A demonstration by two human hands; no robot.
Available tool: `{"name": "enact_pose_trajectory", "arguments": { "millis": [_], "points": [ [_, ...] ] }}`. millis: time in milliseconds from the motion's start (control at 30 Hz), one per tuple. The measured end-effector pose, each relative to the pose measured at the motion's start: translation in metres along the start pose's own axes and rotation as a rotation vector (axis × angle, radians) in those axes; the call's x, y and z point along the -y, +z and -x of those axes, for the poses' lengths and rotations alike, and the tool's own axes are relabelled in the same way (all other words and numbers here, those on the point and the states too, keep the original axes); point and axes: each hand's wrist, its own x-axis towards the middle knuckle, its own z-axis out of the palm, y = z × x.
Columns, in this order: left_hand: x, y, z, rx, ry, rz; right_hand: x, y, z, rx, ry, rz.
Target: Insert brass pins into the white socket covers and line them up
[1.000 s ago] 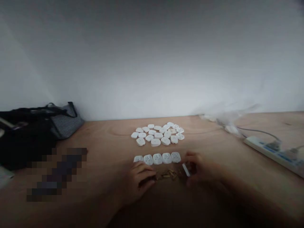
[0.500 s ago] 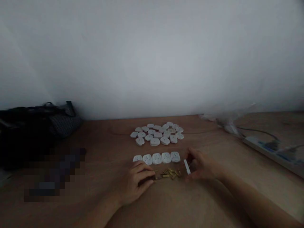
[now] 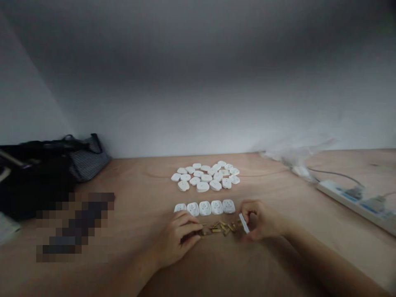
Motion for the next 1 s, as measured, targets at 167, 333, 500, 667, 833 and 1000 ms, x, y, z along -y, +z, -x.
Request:
{"name": "enact_pose_trajectory", "arguments": {
  "millis": [167, 333, 500, 667, 833, 1000],
  "points": [
    [-0.005, 0.0, 0.0, -0.03, 0.008, 0.011, 0.001, 0.003, 0.001, -0.009, -0.015, -0.054],
    [-0.013, 0.005, -0.006, -0.11, -0.014, 0.02, -0.004, 0.007, 0.001, -0.069, 0.036, -0.096],
    [-0.029, 0.016, -0.03, -0.125, -0.068, -0.041, -0.006, 0.012, 0.001, -0.062, -0.015, -0.166],
    [-0.044, 0.035, -0.056, -0.069, -0.062, -0.094, -0.001, 0.015, -0.001, -0.017, -0.095, -0.179],
    [-0.046, 0.046, -0.061, -0.122, 0.039, -0.217, 0.002, 0.015, -0.001, -0.024, -0.098, -0.191],
    [-0.034, 0.028, -0.043, -0.176, 0.113, -0.343, 0.001, 0.01, 0.0, -0.101, -0.081, -0.121]
  ]
}}
